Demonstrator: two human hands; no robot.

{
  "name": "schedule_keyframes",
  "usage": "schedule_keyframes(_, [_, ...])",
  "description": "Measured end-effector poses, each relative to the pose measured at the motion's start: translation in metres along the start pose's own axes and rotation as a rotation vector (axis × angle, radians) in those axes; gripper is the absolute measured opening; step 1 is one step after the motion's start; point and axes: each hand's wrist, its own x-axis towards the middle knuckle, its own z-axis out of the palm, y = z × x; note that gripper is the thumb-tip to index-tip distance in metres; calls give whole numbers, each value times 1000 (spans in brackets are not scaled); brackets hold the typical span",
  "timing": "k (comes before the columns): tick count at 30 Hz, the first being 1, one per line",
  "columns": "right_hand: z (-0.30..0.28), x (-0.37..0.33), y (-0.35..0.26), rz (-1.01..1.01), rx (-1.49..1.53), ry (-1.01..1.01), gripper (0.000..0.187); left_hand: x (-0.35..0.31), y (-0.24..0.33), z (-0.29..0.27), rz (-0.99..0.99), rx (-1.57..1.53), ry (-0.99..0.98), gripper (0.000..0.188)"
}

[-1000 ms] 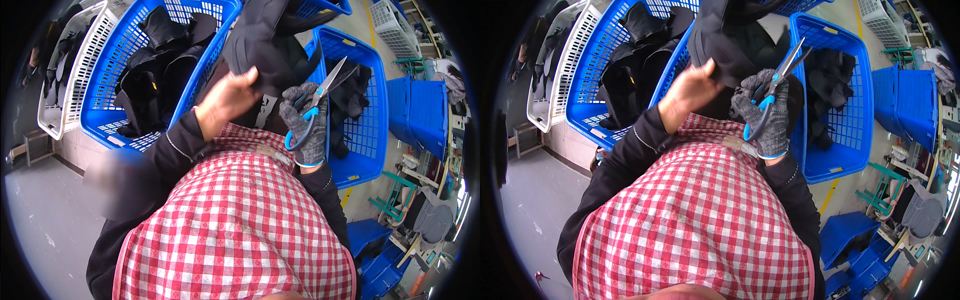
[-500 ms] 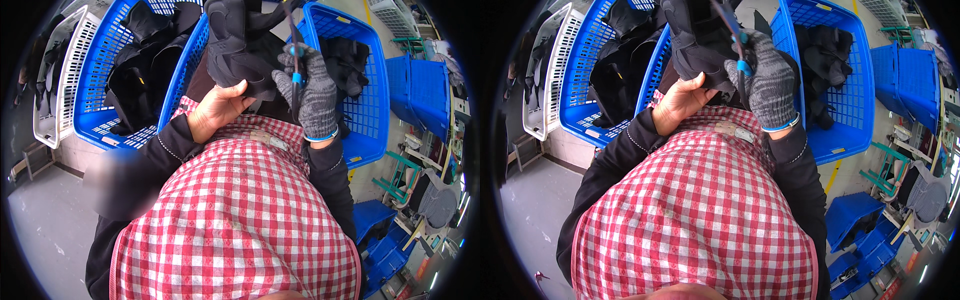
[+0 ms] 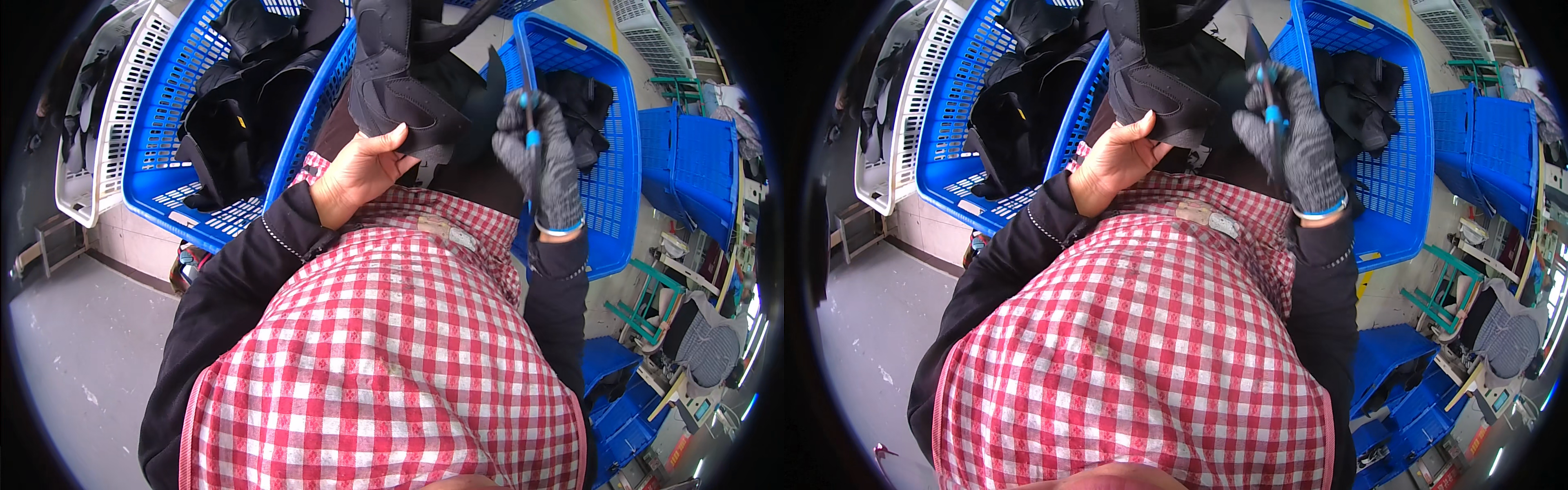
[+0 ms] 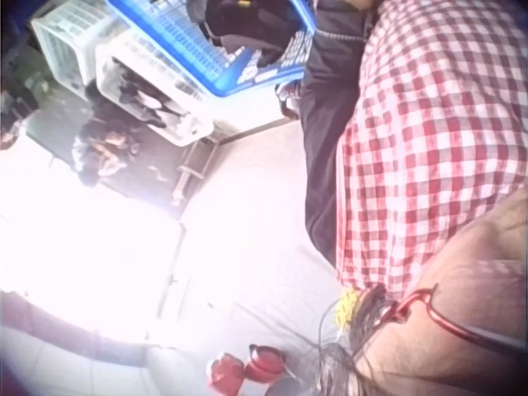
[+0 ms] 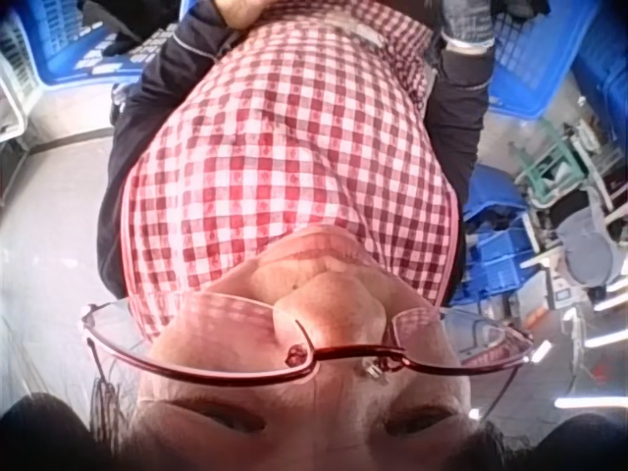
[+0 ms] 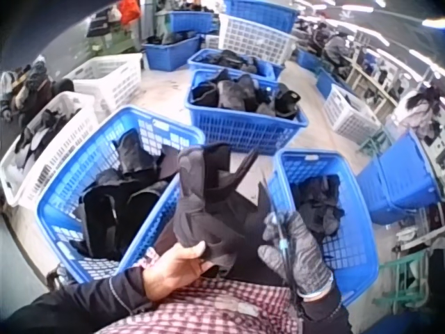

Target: The person uses scissors to trim excess fabric from a black shoe upper held in the left hand. They repeatedly cut along the edges, rotate the piece, and place trimmed scraps into a nearby blue basket.

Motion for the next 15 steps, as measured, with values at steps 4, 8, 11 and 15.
schedule_keyframes(4, [-10,-28,0,64,-462,-130,42,-3,3,0,12,18,-14,35])
schedule_keyframes(8, [-4,-36,5,144,-421,-237,42,-6,4,2,11,51,-11,36])
schedule_keyframes(11, [-1,-32,9,154,-459,-259,45,-8,7,6,13,71,7,36])
schedule_keyframes(15, [0,-29,12,119,-482,-218,45,-10,12,10,18,74,-28,35])
